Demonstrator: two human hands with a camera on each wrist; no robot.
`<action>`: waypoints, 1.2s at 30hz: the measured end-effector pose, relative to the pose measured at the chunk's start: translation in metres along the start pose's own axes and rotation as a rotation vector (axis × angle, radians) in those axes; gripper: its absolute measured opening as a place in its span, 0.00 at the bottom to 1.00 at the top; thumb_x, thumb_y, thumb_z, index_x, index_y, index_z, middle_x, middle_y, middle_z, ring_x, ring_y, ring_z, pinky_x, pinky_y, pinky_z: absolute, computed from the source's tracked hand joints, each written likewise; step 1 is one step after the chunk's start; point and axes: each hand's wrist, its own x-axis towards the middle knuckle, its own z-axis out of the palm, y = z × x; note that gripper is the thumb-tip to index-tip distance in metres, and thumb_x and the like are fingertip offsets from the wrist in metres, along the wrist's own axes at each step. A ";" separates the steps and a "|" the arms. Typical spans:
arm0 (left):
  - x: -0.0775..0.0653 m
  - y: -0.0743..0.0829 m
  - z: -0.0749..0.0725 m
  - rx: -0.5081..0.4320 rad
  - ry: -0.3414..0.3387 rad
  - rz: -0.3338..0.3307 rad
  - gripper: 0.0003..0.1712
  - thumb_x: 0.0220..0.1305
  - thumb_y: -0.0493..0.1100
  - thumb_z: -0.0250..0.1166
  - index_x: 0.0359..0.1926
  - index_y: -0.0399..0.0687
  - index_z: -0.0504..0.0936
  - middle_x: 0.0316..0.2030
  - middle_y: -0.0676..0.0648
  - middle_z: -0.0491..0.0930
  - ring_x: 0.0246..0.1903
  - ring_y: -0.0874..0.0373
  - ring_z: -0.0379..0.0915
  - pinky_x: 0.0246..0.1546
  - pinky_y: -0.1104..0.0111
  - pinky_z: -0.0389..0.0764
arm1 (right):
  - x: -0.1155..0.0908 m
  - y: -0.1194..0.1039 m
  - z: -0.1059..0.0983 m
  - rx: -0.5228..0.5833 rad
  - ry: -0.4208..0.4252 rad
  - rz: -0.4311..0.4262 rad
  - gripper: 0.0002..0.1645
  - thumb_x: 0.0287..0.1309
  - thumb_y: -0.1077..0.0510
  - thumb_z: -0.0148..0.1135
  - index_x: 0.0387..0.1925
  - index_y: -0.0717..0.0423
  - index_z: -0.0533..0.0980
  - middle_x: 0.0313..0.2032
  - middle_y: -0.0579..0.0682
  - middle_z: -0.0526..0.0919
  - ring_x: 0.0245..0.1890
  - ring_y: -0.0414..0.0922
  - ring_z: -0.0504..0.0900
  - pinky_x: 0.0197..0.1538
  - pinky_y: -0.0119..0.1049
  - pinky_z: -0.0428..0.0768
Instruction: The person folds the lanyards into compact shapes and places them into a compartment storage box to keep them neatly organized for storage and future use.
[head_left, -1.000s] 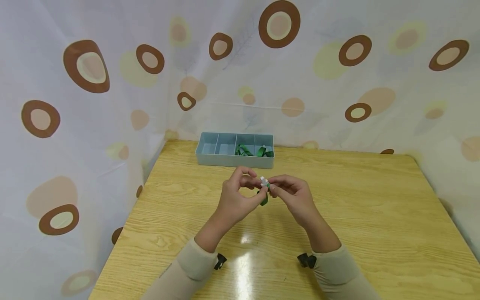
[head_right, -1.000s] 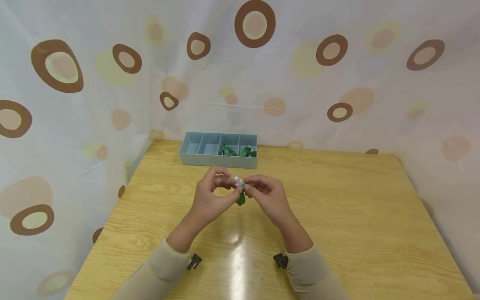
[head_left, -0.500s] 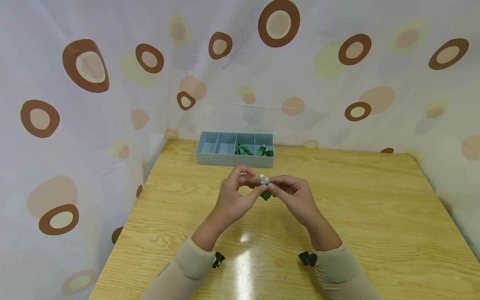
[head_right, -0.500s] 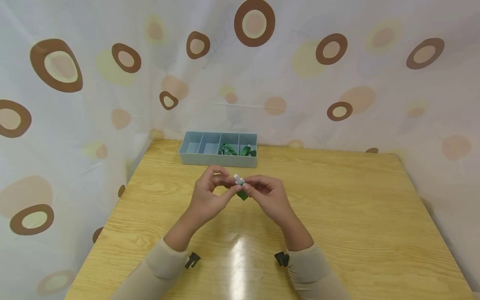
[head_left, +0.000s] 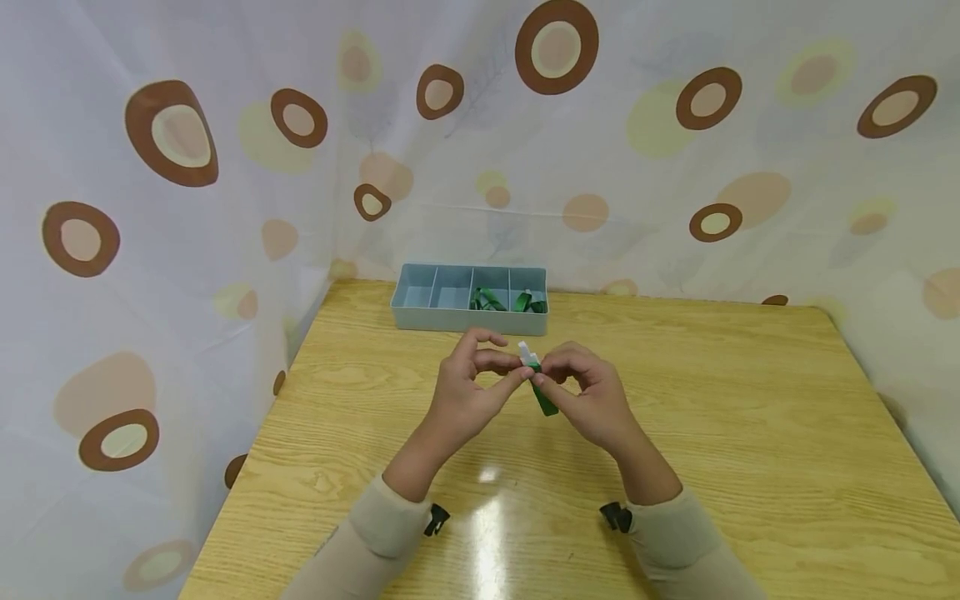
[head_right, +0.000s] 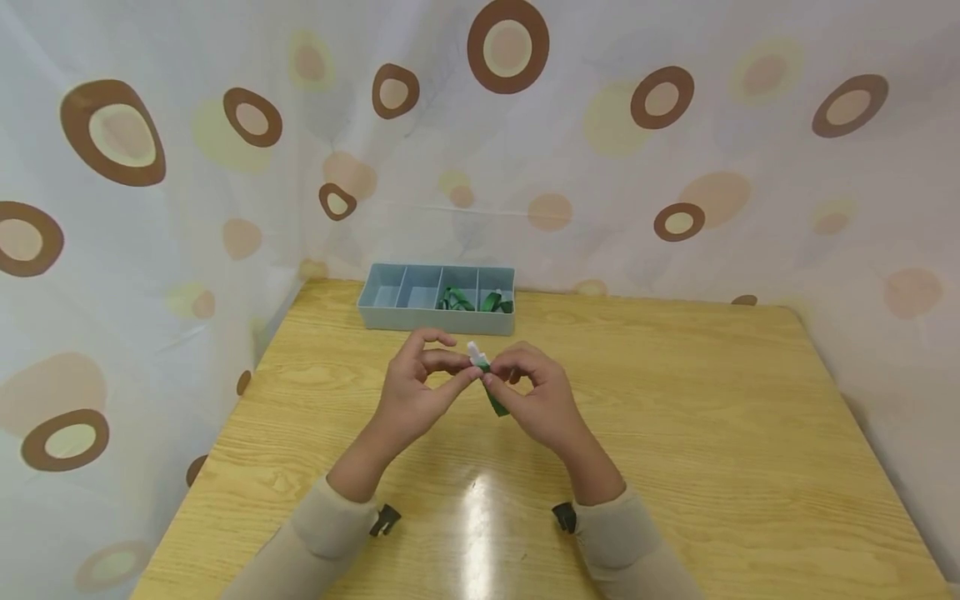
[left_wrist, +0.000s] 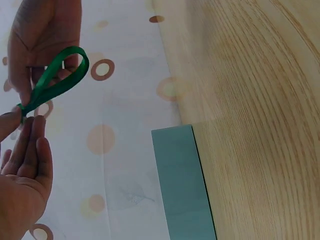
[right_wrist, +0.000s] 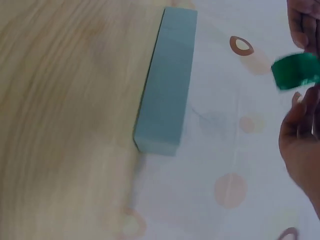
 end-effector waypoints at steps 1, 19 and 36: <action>0.000 0.000 0.000 0.011 0.000 -0.016 0.21 0.62 0.44 0.69 0.52 0.47 0.70 0.35 0.52 0.88 0.36 0.63 0.83 0.42 0.66 0.84 | 0.000 -0.002 0.000 -0.071 0.021 -0.021 0.10 0.55 0.73 0.66 0.34 0.57 0.82 0.36 0.51 0.81 0.33 0.42 0.75 0.37 0.29 0.74; 0.001 0.005 0.008 0.010 -0.083 -0.170 0.12 0.68 0.58 0.62 0.40 0.58 0.84 0.33 0.57 0.85 0.33 0.58 0.82 0.33 0.65 0.82 | 0.008 -0.017 0.006 -0.834 0.153 -0.524 0.12 0.58 0.59 0.61 0.22 0.58 0.82 0.26 0.50 0.82 0.27 0.49 0.77 0.33 0.44 0.74; 0.006 0.031 0.004 -0.062 -0.082 -0.281 0.08 0.69 0.41 0.61 0.36 0.42 0.83 0.30 0.42 0.83 0.32 0.42 0.81 0.34 0.68 0.82 | 0.010 -0.021 0.012 -0.927 0.153 -0.642 0.08 0.56 0.59 0.65 0.25 0.56 0.84 0.27 0.50 0.83 0.28 0.49 0.79 0.38 0.46 0.76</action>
